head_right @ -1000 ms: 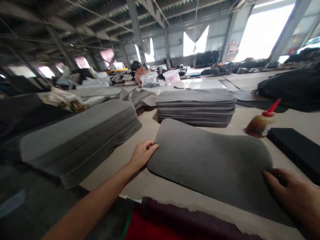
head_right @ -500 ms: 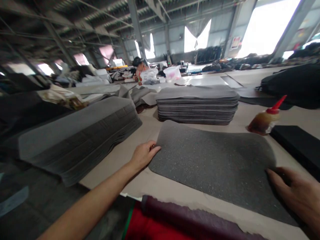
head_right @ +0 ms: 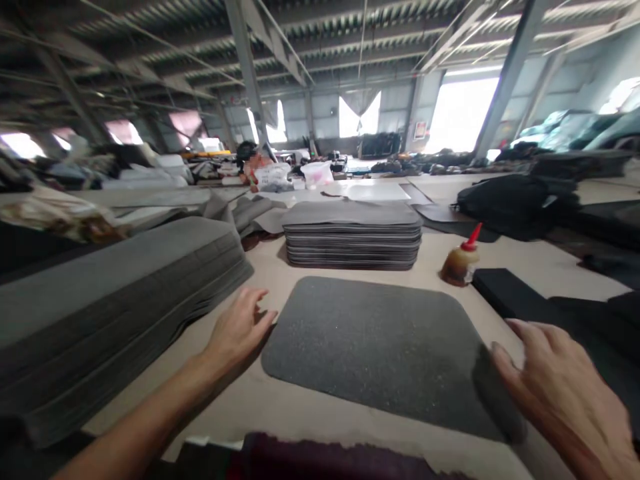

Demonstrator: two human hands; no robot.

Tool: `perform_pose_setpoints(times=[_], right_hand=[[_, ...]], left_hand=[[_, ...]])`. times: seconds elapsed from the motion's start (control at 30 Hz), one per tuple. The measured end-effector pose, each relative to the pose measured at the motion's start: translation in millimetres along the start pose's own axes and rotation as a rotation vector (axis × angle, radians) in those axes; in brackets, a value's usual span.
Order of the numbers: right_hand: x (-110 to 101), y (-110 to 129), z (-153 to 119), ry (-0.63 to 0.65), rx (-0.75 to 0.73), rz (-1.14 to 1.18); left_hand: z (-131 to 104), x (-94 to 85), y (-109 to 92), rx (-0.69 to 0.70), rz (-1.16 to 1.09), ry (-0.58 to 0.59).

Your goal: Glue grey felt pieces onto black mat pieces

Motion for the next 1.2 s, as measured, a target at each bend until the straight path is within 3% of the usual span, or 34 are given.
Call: perform_pose_setpoints(times=[0.1,0.23,0.3,0.37,0.43,0.53,0.77,0.97,1.07,1.2], right_hand=[[-22,75,28,0.076,-0.192,0.068],[-9,168,47,0.261,-0.404,0.189],[8,195,46,0.354,-0.475,0.202],[22,206,42,0.399,-0.454,0.176],[29,204,37,0.415,-0.401,0.148],[30,185,32,0.441,-0.317,0.108],[35,95,24,0.538,-0.054,-0.090],[28,45,10,0.541,0.097,-0.153],[7,46,-3,0.490,0.061,-0.136],[-31,86,-16,0.444,-0.145,0.126]], left_hand=[[22,8.5,-37,0.206,-0.026,0.108],[41,52.5,-95,0.434,-0.054,0.279],[43,78.5,-109,0.463,-0.048,0.327],[41,99.5,-112,0.445,-0.033,0.357],[38,111.9,-107,0.422,-0.018,0.379],[38,116.2,-100,0.409,-0.006,0.403],[40,114.5,-99,0.401,-0.002,0.422],[40,105.4,-94,0.400,-0.013,0.417],[26,95.9,-78,0.402,-0.009,0.405],[6,88.4,-49,0.346,0.065,0.378]])
Point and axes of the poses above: each hand's wrist, its own z-axis towards the middle knuckle, its own x-axis out of the palm, y = z × x, the point moved 5 cm from there along z, towards the middle knuckle, and after that the axes turned 8 degrees about -z, right-handed, at the moved point
